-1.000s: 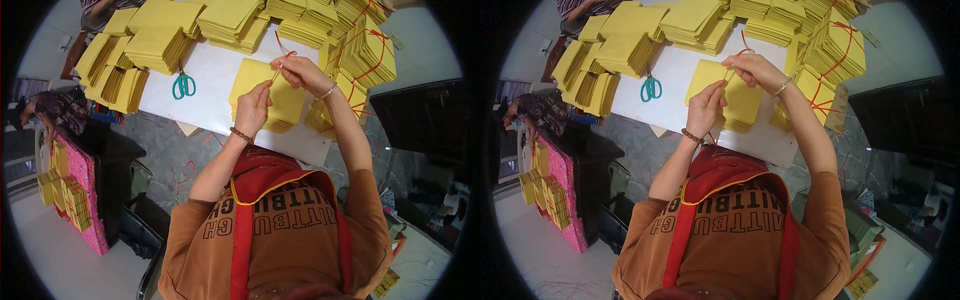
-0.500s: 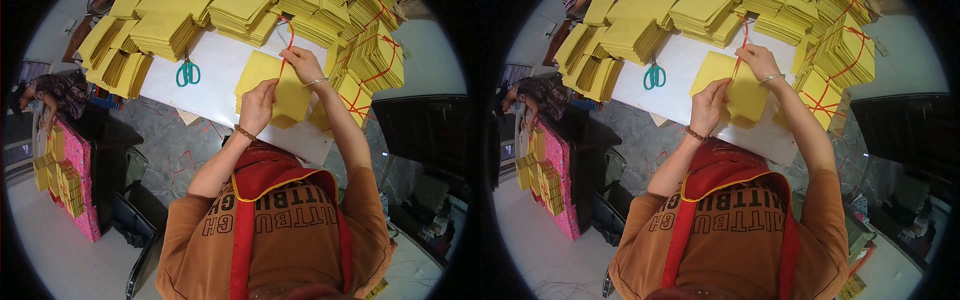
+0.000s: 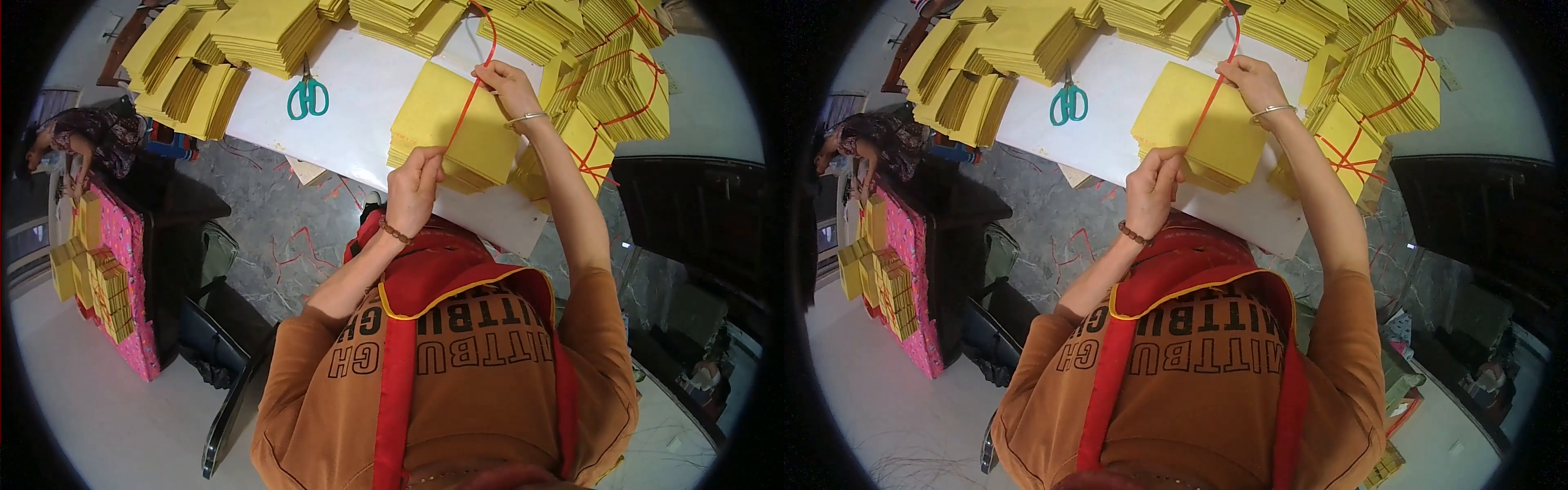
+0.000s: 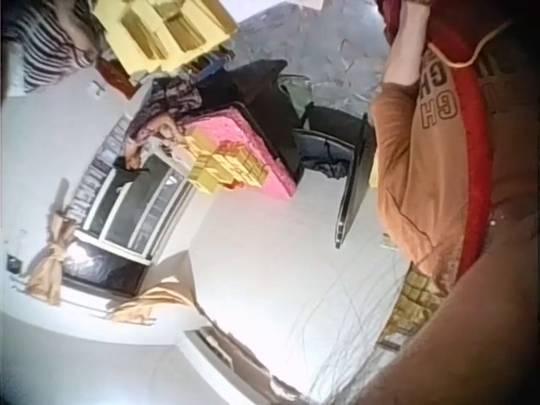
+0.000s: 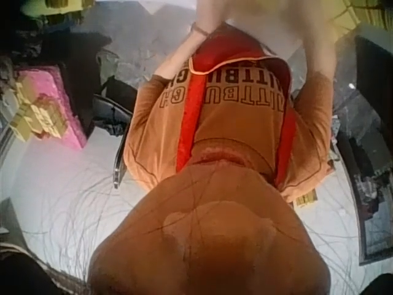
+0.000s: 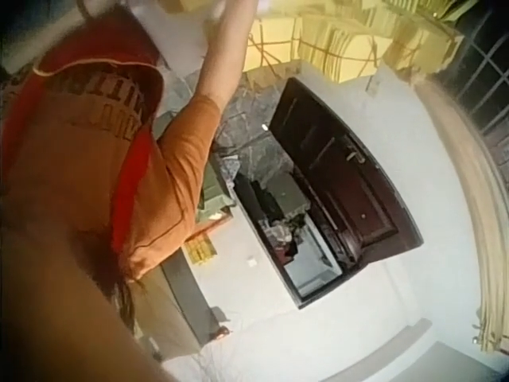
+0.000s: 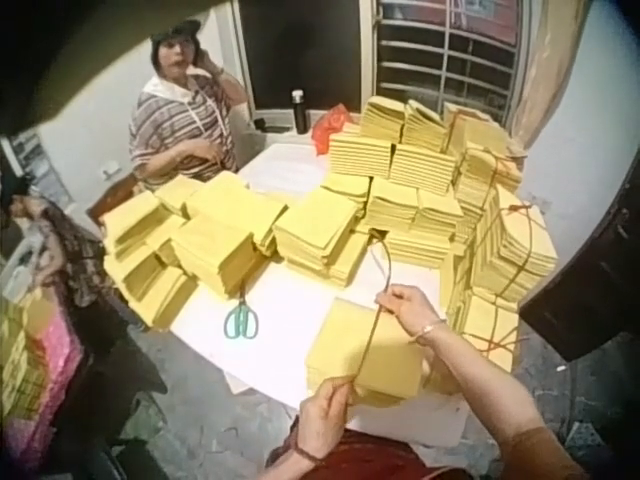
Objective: Bundling and tying stacks of yellow paper sheets using red string.
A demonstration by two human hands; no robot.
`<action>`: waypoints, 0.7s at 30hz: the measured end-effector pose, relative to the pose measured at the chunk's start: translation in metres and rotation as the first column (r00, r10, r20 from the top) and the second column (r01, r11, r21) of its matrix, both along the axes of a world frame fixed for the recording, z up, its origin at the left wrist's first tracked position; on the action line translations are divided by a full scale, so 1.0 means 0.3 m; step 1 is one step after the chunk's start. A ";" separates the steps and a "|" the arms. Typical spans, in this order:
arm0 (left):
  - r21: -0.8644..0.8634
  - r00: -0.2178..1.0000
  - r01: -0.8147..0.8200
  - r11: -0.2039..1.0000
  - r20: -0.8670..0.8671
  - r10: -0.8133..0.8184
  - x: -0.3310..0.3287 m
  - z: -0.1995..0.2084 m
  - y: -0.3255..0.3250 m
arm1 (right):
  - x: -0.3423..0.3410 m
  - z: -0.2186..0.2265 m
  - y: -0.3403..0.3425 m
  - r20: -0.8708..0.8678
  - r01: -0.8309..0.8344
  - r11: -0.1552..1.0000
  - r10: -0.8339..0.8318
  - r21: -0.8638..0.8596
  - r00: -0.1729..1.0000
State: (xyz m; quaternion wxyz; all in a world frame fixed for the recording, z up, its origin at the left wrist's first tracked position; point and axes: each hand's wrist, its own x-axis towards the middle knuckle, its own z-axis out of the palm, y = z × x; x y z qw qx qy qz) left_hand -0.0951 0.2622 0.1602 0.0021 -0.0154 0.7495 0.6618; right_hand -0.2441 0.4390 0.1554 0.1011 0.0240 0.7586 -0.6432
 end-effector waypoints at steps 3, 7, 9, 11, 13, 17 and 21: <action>0.157 0.992 0.026 0.987 0.114 -0.044 0.046 -0.060 -0.023 | -0.005 0.008 0.008 0.180 -0.036 0.999 0.036 -0.004 0.983; 0.497 0.948 0.044 0.867 0.252 -0.192 0.096 -0.175 -0.041 | -0.052 0.024 0.028 0.370 -0.167 0.986 0.163 -0.021 0.915; 0.564 0.925 0.025 0.825 0.301 -0.233 0.113 -0.232 -0.043 | -0.091 0.026 0.039 0.514 -0.323 0.946 0.282 -0.009 0.810; 0.575 0.876 0.086 0.814 0.346 -0.337 0.115 -0.278 -0.045 | -0.120 0.017 0.046 0.557 -0.314 0.949 0.256 0.008 0.790; 0.558 0.887 0.011 0.830 0.378 -0.265 0.107 -0.309 -0.045 | -0.143 0.002 0.052 0.592 -0.434 0.901 0.363 -0.025 0.720; 0.348 0.899 -0.110 0.931 0.433 -0.056 0.069 -0.334 -0.048 | -0.146 -0.048 0.049 0.632 -0.373 0.922 0.348 -0.099 0.693; 0.517 0.822 -0.277 0.810 0.565 -0.080 0.040 -0.337 -0.025 | -0.104 -0.079 0.054 0.678 -0.319 0.940 0.314 -0.122 0.664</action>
